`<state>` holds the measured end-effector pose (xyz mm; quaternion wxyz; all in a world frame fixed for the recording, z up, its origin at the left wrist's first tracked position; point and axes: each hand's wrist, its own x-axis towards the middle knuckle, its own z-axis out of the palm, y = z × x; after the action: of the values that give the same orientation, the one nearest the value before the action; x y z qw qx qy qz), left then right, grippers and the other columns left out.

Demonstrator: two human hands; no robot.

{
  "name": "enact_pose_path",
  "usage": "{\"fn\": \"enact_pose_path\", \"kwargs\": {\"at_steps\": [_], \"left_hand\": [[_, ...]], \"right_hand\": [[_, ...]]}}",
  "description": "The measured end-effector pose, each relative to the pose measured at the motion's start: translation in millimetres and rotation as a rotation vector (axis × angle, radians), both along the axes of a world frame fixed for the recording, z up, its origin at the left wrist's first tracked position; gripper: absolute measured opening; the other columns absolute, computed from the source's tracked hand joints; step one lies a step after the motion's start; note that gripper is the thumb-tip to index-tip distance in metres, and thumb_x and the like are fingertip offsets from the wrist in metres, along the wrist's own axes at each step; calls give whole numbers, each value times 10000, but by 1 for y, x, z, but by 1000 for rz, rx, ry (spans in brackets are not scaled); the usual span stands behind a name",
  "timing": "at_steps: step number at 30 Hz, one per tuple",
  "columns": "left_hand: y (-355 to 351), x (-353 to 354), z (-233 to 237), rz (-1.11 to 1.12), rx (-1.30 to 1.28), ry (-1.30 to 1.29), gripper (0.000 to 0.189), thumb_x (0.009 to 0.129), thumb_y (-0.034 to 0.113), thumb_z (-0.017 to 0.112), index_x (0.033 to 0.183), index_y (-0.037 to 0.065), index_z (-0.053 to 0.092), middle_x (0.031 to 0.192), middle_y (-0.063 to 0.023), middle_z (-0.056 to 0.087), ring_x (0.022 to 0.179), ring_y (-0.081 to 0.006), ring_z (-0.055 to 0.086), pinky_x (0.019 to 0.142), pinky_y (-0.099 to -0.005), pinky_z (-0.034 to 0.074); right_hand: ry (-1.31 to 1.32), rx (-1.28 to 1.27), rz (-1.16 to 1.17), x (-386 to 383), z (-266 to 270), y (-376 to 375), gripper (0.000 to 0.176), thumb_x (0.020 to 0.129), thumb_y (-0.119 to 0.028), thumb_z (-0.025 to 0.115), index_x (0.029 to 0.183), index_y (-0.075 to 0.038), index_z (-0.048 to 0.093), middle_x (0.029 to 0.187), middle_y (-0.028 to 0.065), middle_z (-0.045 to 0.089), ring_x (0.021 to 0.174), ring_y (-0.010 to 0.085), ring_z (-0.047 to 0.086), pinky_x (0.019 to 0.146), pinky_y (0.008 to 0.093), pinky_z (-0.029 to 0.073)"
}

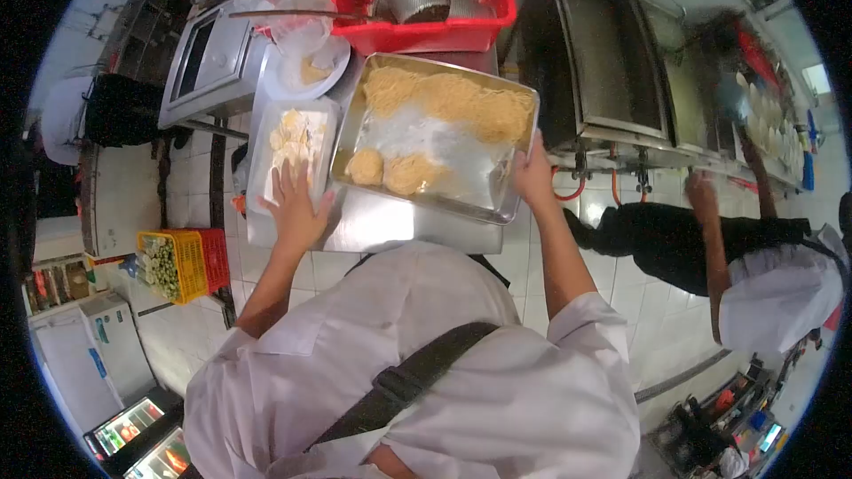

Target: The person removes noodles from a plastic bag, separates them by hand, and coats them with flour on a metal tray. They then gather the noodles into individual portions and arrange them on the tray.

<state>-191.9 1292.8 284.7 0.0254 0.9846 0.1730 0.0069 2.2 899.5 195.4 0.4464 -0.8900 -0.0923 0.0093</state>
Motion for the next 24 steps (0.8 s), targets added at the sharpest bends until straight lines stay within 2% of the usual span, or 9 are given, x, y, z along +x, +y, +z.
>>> {"fn": "enact_pose_path", "kwargs": {"at_steps": [5, 7, 10, 12, 14, 16, 19, 22, 24], "left_hand": [[40, -5, -31, 30, 82, -171, 576, 944, 384, 542, 1452, 135, 434, 1545, -178, 305, 1466, -396, 189, 1097, -736, 68], [49, -3, -30, -105, -25, -224, 515, 948, 338, 549, 1408, 116, 484, 1515, -177, 357, 1448, -383, 245, 1129, -686, 87], [48, -1, -25, -99, -38, -239, 460, 956, 295, 549, 1368, 95, 506, 1502, -183, 373, 1429, -393, 281, 1149, -637, 114], [48, 3, -22, -62, -179, -332, 443, 960, 284, 548, 1354, 85, 509, 1498, -186, 377, 1428, -394, 280, 1145, -638, 118], [48, 20, -9, -12, -379, -509, 400, 967, 224, 554, 1328, 56, 509, 1468, -195, 405, 1411, -396, 301, 1149, -580, 178], [56, 47, 6, -6, -449, -597, 407, 963, 206, 570, 1333, 48, 505, 1453, -191, 424, 1390, -372, 341, 1144, -533, 223], [76, 93, 18, 110, -724, -706, 432, 954, 187, 606, 1341, 32, 496, 1411, -182, 471, 1326, -313, 427, 1108, -435, 318], [138, 147, 25, 259, -962, -538, 530, 941, 259, 652, 1374, 10, 475, 1330, -165, 544, 1220, -238, 518, 1020, -359, 418], [163, 200, 34, 250, -991, -618, 607, 937, 351, 650, 1400, 8, 459, 1300, -158, 560, 1205, -238, 521, 993, -337, 428]], "right_hand": [[-98, 100, 157, 22, -2, 39, 642, 887, -63, 570, 1476, 2, 322, 1265, 306, 551, 1180, 463, 537, 1021, 448, 415], [-352, -300, 39, 32, 48, 57, 660, 881, -102, 622, 1472, -7, 344, 1170, 260, 583, 1100, 420, 558, 991, 438, 425], [-698, -3, 126, 89, 137, 115, 519, 858, -132, 657, 1334, 5, 505, 1113, 209, 605, 1040, 382, 565, 954, 455, 431], [-722, -12, 333, 143, 170, 167, 423, 883, -183, 615, 1241, 35, 561, 1097, 201, 621, 1053, 396, 566, 955, 472, 435], [-433, -237, 352, 208, 193, 235, 389, 877, -203, 589, 1197, 16, 604, 1164, 214, 630, 1138, 398, 560, 982, 460, 442], [-220, -552, 212, 262, 205, 305, 430, 849, -196, 604, 1244, -25, 608, 1260, 230, 611, 1205, 405, 544, 1005, 449, 446], [-180, -579, 95, 327, 187, 370, 443, 812, -174, 626, 1236, -46, 642, 1291, 222, 609, 1199, 391, 574, 985, 473, 471], [-234, -678, 543, 366, 182, 394, 286, 820, -174, 607, 1026, 8, 688, 1004, 269, 679, 936, 357, 694, 768, 459, 558], [-417, -618, 599, 376, 166, 418, 364, 807, -246, 578, 1022, 14, 714, 1043, 236, 697, 970, 366, 691, 844, 456, 550]]}}
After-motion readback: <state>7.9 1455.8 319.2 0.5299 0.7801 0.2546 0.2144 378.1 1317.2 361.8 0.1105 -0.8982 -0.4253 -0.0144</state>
